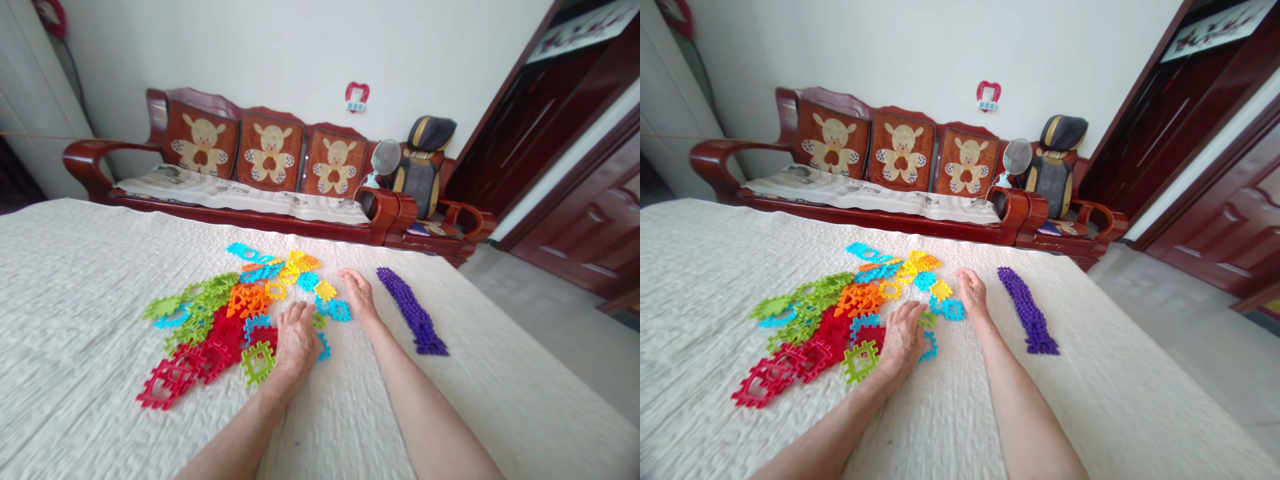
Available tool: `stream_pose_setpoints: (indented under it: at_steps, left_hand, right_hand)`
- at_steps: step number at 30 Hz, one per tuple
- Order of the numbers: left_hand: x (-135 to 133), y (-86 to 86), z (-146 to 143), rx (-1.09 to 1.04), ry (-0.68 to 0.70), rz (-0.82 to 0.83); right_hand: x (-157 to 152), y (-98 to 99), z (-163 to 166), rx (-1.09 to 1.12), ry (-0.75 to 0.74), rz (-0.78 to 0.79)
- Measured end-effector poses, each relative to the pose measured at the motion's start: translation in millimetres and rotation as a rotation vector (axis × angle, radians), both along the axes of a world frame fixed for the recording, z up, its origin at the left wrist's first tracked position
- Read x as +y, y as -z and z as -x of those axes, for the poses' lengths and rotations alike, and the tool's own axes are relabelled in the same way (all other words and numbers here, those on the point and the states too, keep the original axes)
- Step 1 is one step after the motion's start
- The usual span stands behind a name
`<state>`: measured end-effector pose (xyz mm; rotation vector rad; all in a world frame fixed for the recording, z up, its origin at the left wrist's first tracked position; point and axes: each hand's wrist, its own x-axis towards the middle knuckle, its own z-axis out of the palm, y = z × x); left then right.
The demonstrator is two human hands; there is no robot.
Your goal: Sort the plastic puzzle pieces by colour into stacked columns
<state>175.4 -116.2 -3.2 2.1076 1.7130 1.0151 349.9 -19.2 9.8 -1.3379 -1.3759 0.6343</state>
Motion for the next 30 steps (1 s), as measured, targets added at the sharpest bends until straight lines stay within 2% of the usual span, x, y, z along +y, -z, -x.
stream_pose_setpoints:
  at_steps: [2, 7, 12, 17, 22, 25, 30]
  left_hand:
    - [-1, -1.4, 0, 0.007, -0.002, 0.000]
    - [4, -11.9, -1, 0.056, -0.024, 0.071]
    - [29, -22.6, -7, 0.159, -0.044, 0.127]
    - [49, -21.2, -11, 0.212, -0.092, 0.083]
    - [51, -18.9, -9, 0.242, -0.066, 0.049]
    - [49, -20.2, -8, 0.244, -0.064, 0.039]
    - [52, -19.5, -9, 0.185, -0.087, 0.083]
  right_hand:
    - [1, 2.3, -5, -0.006, 0.080, -0.016]
    - [4, 7.4, -8, 0.012, 0.041, -0.005]
    - [2, 5.3, -7, 0.015, 0.037, -0.012]
    - [0, 3.8, -8, 0.062, 0.025, -0.013]
    - [-3, -0.3, -7, 0.135, 0.039, -0.006]
    - [-16, -3.4, -12, 0.094, -0.021, 0.020]
    - [-49, -5.0, -28, -0.115, -0.254, 0.036]
